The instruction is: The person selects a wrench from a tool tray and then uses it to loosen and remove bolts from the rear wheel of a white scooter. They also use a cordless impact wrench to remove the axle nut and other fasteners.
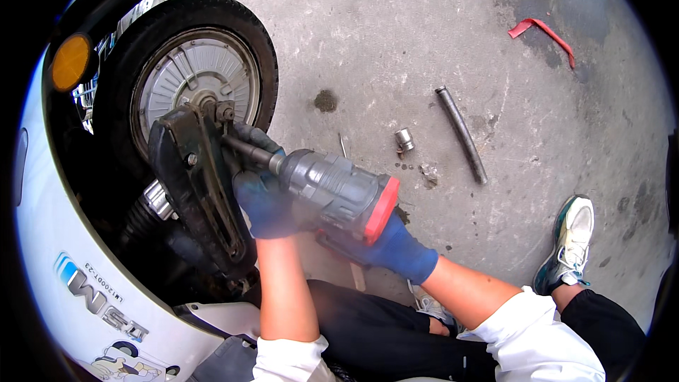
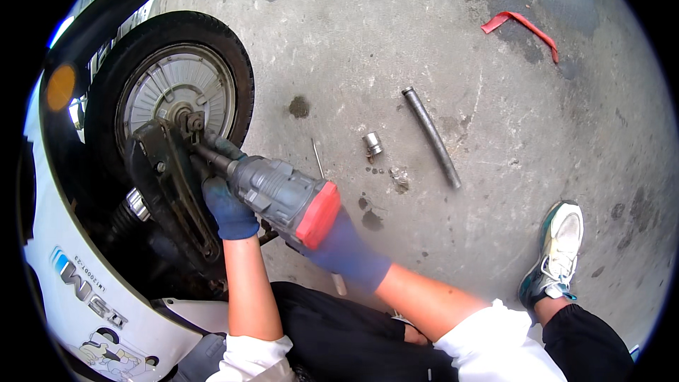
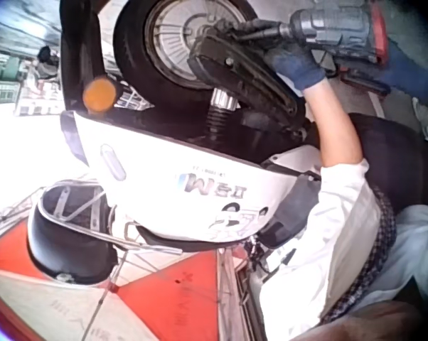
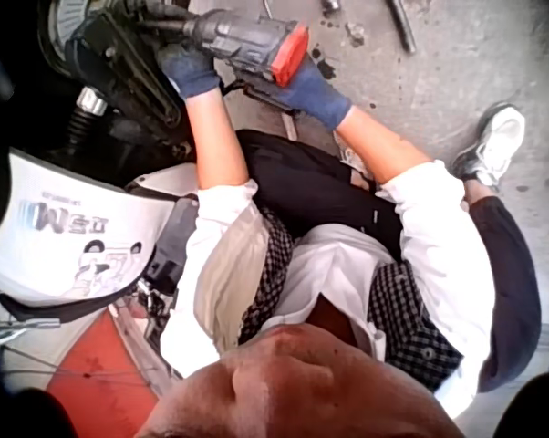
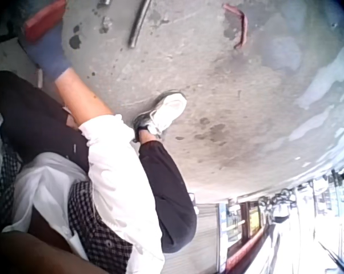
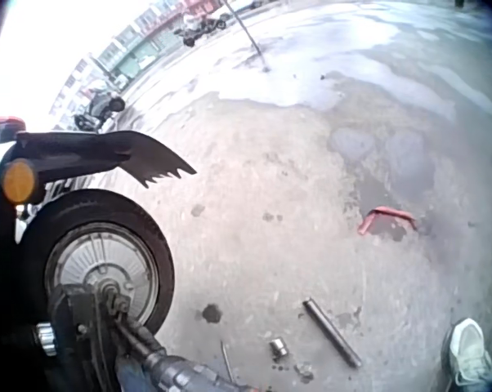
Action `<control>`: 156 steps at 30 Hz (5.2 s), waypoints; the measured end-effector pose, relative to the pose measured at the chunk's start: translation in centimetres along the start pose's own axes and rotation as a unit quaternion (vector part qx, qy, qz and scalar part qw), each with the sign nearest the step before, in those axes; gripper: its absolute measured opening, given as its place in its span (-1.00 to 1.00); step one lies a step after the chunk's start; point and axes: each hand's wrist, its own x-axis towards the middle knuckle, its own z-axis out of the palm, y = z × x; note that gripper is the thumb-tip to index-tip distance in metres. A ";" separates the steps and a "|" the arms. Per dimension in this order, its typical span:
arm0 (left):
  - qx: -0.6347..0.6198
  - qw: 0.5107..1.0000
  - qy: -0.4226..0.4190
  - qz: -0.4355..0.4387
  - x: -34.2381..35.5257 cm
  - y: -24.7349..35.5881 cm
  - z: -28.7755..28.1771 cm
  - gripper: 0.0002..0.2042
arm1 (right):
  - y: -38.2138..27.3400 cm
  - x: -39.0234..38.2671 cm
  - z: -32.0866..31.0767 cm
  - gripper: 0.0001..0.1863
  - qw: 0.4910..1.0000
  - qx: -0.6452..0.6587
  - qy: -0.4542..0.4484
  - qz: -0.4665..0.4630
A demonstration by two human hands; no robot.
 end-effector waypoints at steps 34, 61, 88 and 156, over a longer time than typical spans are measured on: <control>0.163 0.949 0.192 -0.191 -2.3 -10.3 1.9 -0.64 | 0.6 -4.2 -7.1 -0.56 0.977 0.002 -0.016 0.213; 0.878 0.446 -0.043 -0.168 -0.3 -16.0 -2.7 -0.60 | -1.5 1.2 -22.4 -0.75 0.834 0.224 0.244 0.442; 0.703 0.710 0.035 -0.013 -3.3 -5.5 3.6 -0.61 | -3.4 -0.3 -8.7 -0.49 0.919 0.212 -0.102 0.318; 0.121 0.976 -0.153 -0.100 0.9 -1.6 1.8 -0.64 | 7.7 8.7 4.2 -0.45 0.991 -0.067 -0.108 -0.043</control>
